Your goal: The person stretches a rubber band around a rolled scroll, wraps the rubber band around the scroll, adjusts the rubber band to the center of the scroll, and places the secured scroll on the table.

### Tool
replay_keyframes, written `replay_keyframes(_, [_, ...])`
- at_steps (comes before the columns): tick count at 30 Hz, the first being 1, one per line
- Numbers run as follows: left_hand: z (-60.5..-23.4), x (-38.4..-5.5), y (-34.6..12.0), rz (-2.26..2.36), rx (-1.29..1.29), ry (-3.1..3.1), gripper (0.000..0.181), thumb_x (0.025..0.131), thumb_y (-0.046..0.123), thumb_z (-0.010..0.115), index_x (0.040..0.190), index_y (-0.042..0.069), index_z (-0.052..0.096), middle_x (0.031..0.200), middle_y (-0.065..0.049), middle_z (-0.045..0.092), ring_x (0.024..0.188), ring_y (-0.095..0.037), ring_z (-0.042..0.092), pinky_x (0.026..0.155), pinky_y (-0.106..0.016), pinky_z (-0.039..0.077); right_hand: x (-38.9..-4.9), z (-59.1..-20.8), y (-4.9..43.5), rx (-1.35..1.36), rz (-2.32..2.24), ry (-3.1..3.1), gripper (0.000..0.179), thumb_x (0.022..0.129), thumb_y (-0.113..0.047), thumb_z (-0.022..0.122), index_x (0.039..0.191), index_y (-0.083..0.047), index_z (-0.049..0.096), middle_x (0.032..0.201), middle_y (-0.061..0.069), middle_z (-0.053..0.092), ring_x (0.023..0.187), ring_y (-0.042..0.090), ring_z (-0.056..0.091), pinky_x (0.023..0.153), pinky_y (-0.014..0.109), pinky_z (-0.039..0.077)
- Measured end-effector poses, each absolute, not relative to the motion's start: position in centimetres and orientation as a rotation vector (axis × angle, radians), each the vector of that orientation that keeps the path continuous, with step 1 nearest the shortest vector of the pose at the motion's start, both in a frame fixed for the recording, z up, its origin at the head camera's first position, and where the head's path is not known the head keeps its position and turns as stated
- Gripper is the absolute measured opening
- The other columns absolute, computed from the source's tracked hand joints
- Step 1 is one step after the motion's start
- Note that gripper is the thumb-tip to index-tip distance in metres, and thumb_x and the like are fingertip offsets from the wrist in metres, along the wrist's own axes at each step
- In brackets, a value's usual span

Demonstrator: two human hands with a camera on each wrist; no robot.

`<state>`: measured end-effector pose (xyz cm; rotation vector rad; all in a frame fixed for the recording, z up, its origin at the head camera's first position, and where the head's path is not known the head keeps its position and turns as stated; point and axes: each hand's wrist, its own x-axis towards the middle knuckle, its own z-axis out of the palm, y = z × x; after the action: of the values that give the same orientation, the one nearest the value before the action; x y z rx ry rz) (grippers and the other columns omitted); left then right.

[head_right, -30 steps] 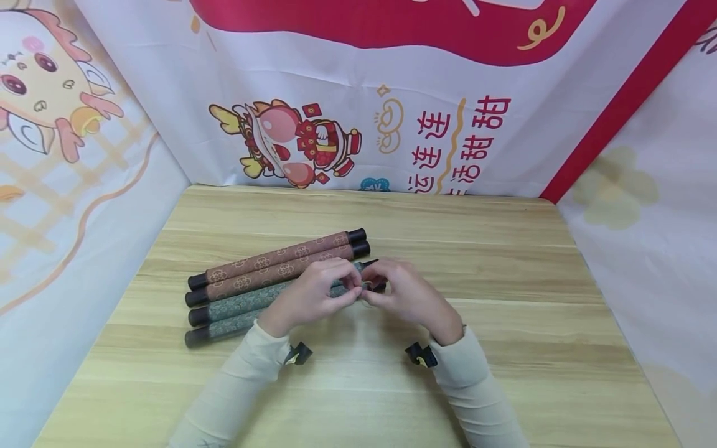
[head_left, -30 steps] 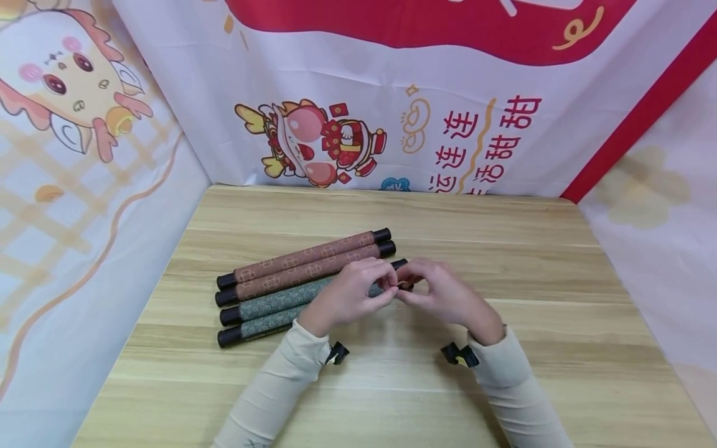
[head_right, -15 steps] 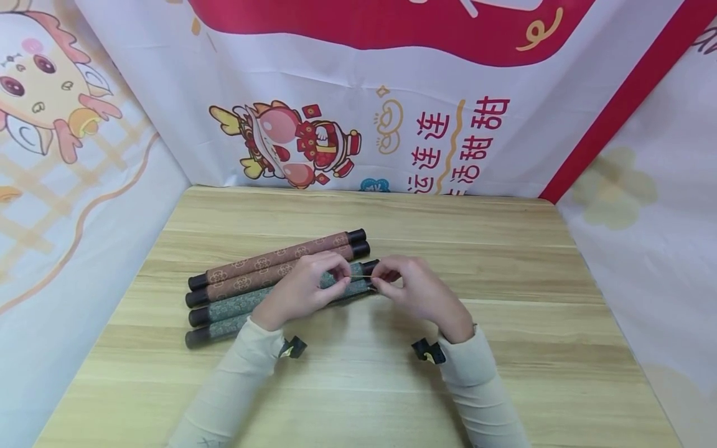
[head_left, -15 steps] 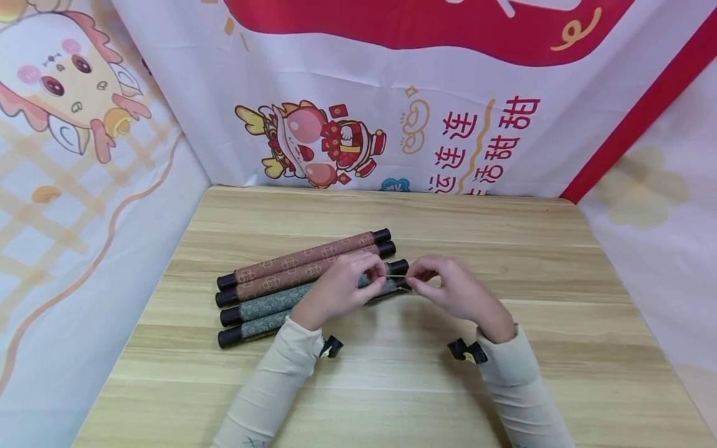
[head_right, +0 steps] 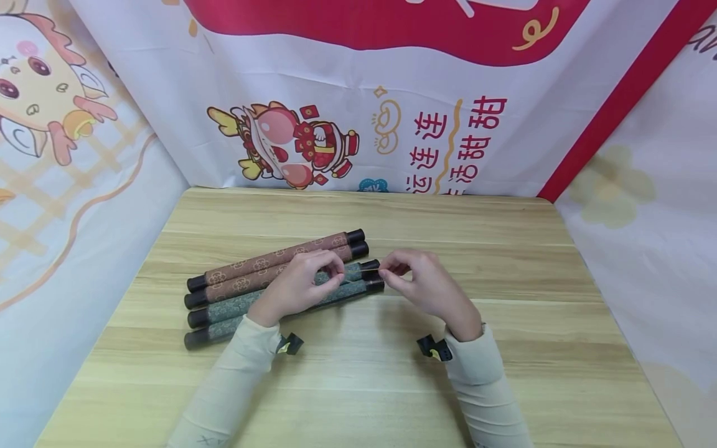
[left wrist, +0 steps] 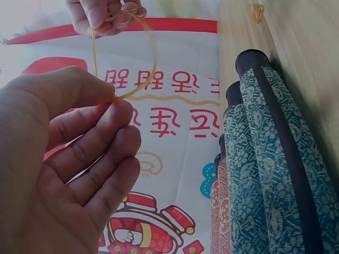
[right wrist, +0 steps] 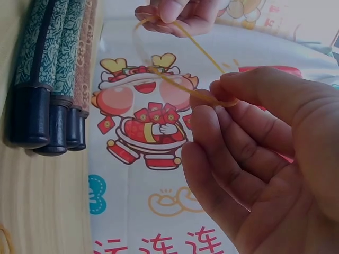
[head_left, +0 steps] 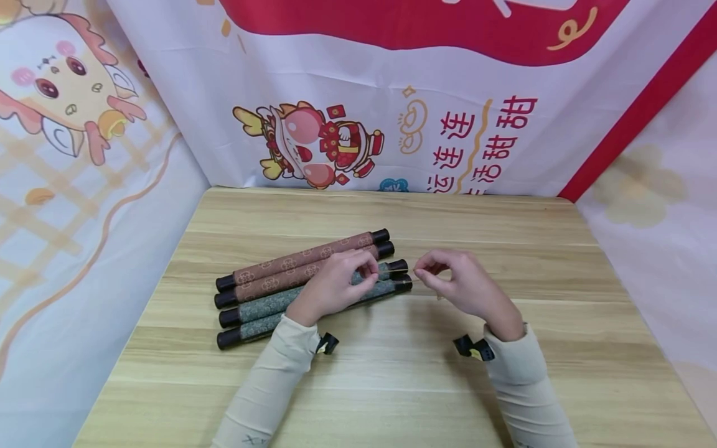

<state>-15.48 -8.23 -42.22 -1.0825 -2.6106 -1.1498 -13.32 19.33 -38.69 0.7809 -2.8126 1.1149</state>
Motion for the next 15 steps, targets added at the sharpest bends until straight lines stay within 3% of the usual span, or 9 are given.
replay_keyframes(15, [-42.47,-15.18,-7.72,-1.011,-1.139,-2.717,0.008,0.101,0.014,0.068,0.107,0.012,0.073,0.100,0.001,0.073,0.092,-0.012,0.069,0.086,-0.035,0.060,-13.40,-38.29,19.45,0.713,1.124,-2.901,0.004,0.101,-0.020,0.072,0.101,-0.018,0.076,0.091,-0.007,0.074,0.082,0.010,0.067,0.072,0.026,0.058])
